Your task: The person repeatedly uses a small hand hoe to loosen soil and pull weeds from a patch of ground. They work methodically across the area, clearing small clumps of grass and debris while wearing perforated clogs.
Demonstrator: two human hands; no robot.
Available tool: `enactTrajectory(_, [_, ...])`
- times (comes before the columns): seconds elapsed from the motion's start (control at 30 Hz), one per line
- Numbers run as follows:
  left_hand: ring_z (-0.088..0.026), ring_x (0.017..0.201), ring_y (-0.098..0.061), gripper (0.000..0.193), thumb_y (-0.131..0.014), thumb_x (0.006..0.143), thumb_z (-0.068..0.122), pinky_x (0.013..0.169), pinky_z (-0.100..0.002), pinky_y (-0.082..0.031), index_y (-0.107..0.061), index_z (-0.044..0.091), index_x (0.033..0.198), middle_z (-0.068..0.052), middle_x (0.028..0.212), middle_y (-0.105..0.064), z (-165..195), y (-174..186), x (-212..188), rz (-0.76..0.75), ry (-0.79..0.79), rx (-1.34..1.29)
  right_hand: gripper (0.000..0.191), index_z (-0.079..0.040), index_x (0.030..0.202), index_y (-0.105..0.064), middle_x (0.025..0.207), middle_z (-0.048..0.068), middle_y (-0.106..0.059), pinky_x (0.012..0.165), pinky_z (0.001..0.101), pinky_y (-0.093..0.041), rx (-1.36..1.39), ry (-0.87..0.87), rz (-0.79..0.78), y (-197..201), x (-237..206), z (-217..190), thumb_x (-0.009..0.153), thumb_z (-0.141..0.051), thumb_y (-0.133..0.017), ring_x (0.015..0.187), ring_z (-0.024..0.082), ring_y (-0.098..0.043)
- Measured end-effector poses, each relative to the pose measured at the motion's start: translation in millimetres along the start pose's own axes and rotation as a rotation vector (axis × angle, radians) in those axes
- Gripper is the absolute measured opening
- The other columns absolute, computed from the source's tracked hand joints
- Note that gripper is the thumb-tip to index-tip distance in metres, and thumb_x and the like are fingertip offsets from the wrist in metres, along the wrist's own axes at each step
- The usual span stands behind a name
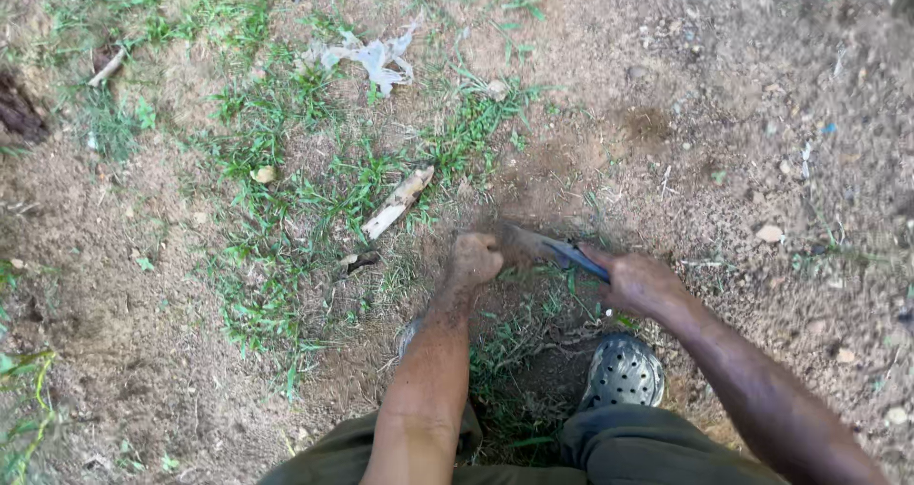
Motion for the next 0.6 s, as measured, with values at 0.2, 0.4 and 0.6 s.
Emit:
enactTrajectory(0.2, [-0.022, 0.086, -0.074, 0.025, -0.073, 0.081, 0.024, 0.090, -0.041, -0.063, -0.081, 0.015, 0.104, -0.011, 0.098, -0.080, -2, 19, -6, 0.053, 0.012, -0.003, 0.073, -0.037, 0.157, -0.035, 0.093, 0.005, -0.073, 0.063, 0.0355, -0.068, 0.180, 0.086, 0.211, 35, -10, 11, 0.093, -0.028, -0.068, 0.056, 0.016, -0.070])
enactTrajectory(0.4, [-0.023, 0.080, -0.073, 0.030, -0.070, 0.091, 0.032, 0.066, -0.039, -0.063, -0.075, 0.015, 0.116, -0.013, 0.104, -0.069, 26, 52, -10, 0.237, 0.181, -0.156, 0.078, -0.026, 0.168, -0.025, 0.088, 0.013, -0.075, 0.058, 0.0378, -0.070, 0.415, -0.088, 0.473, 69, 6, 0, 0.100, -0.022, -0.063, 0.057, 0.021, -0.072])
enactTrajectory(0.6, [-0.020, 0.080, -0.073, 0.022, -0.064, 0.103, 0.030, 0.066, -0.038, -0.061, -0.071, 0.015, 0.118, -0.008, 0.095, -0.074, 51, 41, -6, 0.099, 0.230, -0.009, 0.087, -0.034, 0.163, -0.023, 0.103, 0.012, -0.069, 0.061, 0.0389, -0.070, 0.164, -0.050, 0.164, 38, 10, -24, 0.091, -0.030, -0.072, 0.066, 0.021, -0.073])
Point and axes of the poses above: each hand's wrist, its own x-axis towards the middle knuckle, its own y-axis out of the back of the hand, z = x × y, the point moved 4 cm from there along x, towards the middle knuckle
